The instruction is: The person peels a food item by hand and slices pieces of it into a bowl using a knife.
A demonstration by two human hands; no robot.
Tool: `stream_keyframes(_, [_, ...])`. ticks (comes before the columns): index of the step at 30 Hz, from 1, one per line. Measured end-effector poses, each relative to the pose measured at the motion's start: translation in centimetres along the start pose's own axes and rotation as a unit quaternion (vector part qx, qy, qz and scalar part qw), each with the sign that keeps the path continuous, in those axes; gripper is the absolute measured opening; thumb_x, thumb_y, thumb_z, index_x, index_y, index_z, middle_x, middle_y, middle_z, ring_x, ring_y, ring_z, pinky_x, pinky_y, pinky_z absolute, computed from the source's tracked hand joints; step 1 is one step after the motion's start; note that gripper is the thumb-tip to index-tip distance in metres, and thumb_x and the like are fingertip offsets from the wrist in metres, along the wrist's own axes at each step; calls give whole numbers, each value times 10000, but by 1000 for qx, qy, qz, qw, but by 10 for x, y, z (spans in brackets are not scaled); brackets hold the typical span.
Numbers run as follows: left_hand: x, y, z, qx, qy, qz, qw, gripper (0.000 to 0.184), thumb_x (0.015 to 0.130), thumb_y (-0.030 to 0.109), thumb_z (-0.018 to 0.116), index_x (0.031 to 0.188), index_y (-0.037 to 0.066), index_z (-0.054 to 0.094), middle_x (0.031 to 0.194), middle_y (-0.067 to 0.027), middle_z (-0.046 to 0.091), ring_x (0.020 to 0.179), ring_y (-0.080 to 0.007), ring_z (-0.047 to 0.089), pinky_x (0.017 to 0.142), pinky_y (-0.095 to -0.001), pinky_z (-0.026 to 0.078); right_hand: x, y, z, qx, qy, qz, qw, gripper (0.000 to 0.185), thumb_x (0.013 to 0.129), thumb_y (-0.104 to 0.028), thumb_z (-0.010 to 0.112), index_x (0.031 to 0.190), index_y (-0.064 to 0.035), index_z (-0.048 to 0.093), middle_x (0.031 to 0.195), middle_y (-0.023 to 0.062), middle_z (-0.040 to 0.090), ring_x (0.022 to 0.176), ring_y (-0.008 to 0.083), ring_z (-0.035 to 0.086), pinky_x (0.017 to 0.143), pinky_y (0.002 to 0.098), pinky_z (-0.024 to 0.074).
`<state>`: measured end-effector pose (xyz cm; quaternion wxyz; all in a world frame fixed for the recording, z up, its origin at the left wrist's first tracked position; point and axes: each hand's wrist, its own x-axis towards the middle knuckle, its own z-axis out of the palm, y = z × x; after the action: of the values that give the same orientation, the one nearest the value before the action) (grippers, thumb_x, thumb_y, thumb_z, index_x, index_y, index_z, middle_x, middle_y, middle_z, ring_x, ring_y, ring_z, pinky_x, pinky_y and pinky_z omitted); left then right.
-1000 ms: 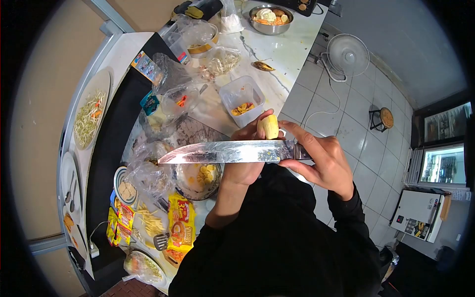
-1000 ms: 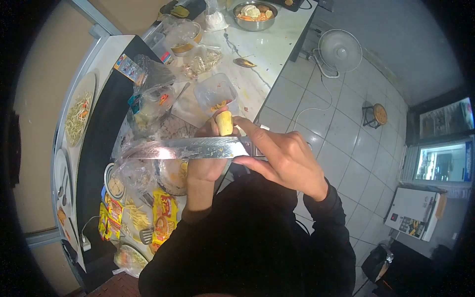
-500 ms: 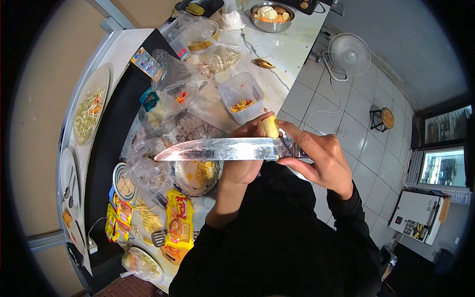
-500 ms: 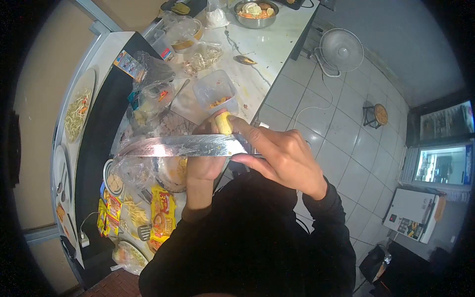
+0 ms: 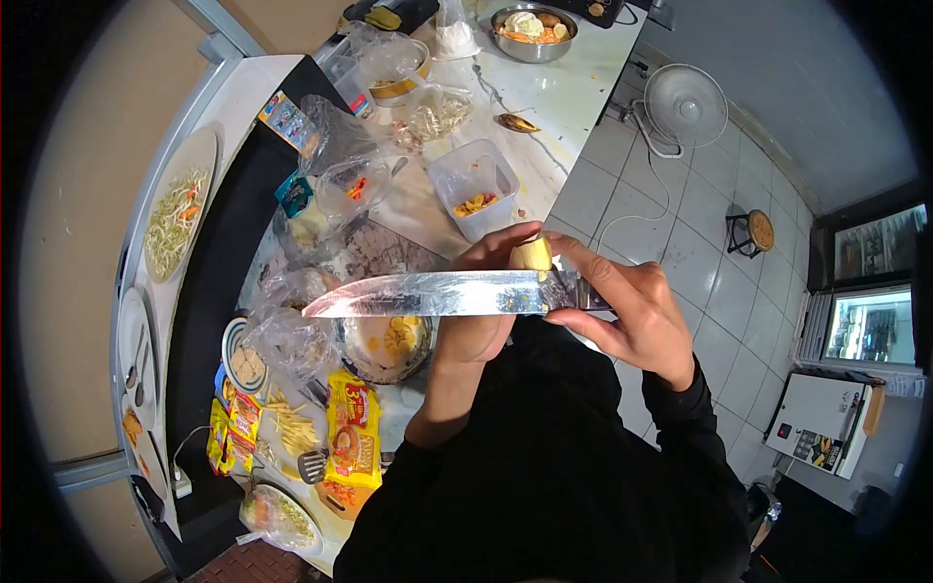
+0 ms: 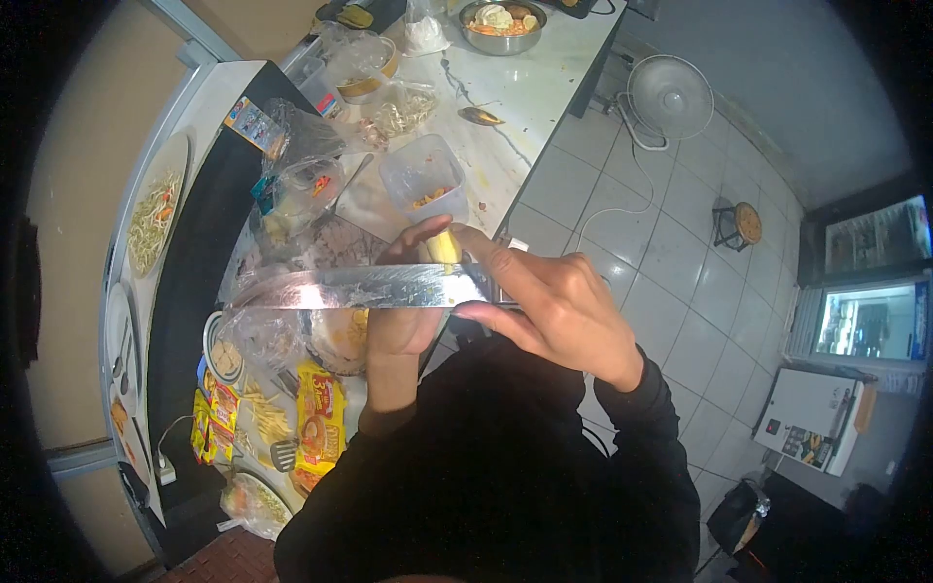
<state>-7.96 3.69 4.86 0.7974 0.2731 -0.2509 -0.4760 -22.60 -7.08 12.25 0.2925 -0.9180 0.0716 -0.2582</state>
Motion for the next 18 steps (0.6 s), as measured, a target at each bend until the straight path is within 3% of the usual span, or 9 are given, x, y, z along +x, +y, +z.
stream_keyframes(7, [1, 5, 2, 17, -25, 13, 999, 338, 947, 178, 600, 1165, -78, 566, 1119, -142, 635, 983, -145, 622, 859, -291, 514, -2, -1, 2, 6, -8, 4, 1000, 582, 828, -300, 708, 1306, -27, 519, 751, 151, 634, 571, 310, 610, 517, 356, 473])
stream_keyframes(10, [-1, 1, -1, 17, -34, 67, 997, 332, 966, 177, 569, 1146, -101, 582, 1101, -160, 643, 958, -152, 629, 848, -298, 515, -3, 2, 5, 8, 6, -19, 1000, 586, 830, -301, 707, 1314, -30, 515, 750, 150, 634, 572, 312, 608, 523, 355, 476])
stream_keyframes(13, [-3, 5, 9, 28, 6, 56, 998, 386, 972, 201, 561, 1189, -118, 550, 1088, -169, 644, 930, -162, 638, 850, -310, 512, -3, 1, 5, 14, -1, -7, 1000, 582, 830, -296, 707, 1319, -43, 516, 750, 144, 635, 570, 310, 605, 521, 356, 469])
stream_keyframes(18, [-3, 11, 3, 40, -6, 19, 999, 406, 966, 208, 570, 1195, -127, 539, 1131, -180, 625, 961, -173, 628, 873, -322, 503, -2, -2, 5, 20, -4, -4, 1000, 588, 831, -281, 703, 1345, -74, 506, 719, 127, 612, 550, 307, 583, 512, 363, 452])
